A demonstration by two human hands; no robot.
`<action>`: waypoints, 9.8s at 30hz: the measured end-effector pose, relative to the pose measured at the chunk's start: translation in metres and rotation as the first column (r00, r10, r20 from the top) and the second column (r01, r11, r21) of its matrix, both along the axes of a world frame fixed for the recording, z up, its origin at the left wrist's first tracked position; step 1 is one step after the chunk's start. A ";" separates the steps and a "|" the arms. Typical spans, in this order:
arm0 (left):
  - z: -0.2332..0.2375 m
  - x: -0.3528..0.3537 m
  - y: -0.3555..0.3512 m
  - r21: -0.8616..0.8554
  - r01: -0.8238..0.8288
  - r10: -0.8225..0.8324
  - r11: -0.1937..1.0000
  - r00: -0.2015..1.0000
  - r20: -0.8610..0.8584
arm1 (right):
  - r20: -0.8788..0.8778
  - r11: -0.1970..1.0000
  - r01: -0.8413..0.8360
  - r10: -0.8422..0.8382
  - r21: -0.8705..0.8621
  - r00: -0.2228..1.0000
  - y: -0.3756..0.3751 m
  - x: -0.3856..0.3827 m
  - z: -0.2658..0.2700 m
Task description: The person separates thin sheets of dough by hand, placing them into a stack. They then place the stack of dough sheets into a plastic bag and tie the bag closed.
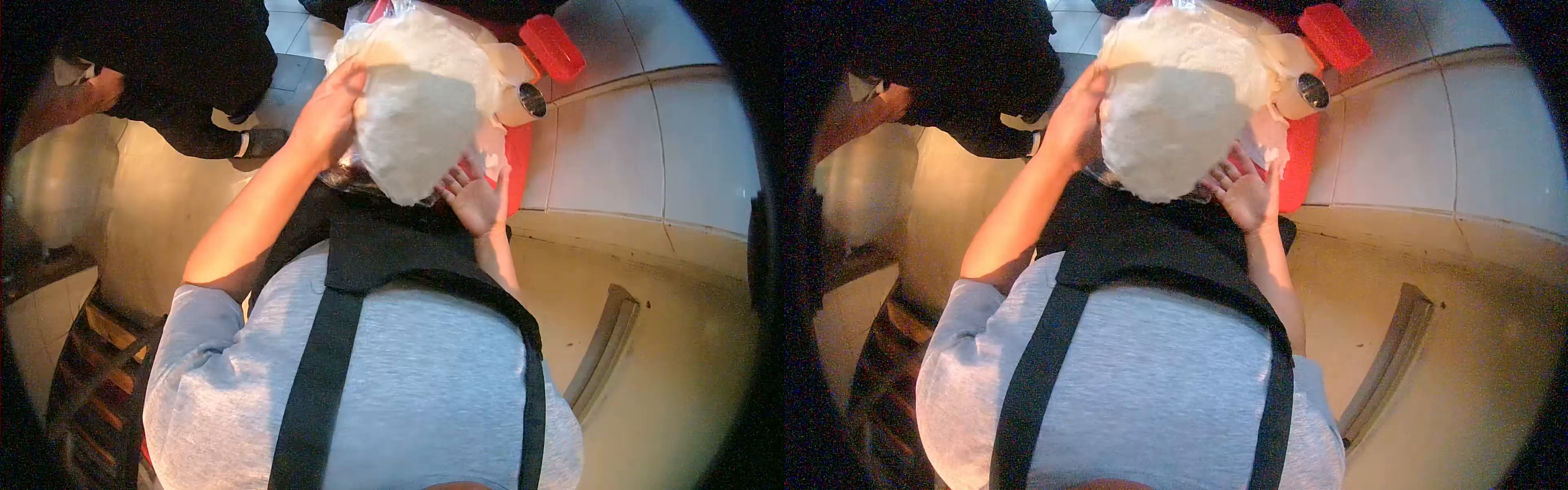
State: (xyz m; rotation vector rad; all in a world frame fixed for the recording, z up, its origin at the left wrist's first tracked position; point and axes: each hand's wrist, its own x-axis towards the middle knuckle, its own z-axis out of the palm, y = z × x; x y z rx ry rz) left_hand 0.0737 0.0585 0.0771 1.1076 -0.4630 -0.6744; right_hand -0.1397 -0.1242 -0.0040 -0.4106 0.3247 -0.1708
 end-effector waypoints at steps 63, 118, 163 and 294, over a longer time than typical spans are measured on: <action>-0.136 -0.080 -0.069 0.562 -0.096 -0.257 0.821 0.818 0.515 | -0.355 0.696 0.043 -0.417 -0.716 0.836 -0.003 -0.015 -0.063; -0.081 -0.071 -0.070 0.542 -0.012 -0.417 0.840 0.625 0.659 | -0.164 0.208 -0.074 -0.461 -0.975 0.872 0.007 -0.005 -0.017; -0.094 -0.065 -0.063 0.310 0.052 -0.293 0.949 0.504 0.813 | -0.064 -0.088 -0.119 -0.471 -0.989 0.880 0.012 0.007 0.013; -0.101 -0.007 -0.016 0.548 -0.160 -0.260 0.821 0.749 0.609 | -0.349 0.216 -0.282 -0.414 -0.935 0.840 -0.029 -0.041 0.004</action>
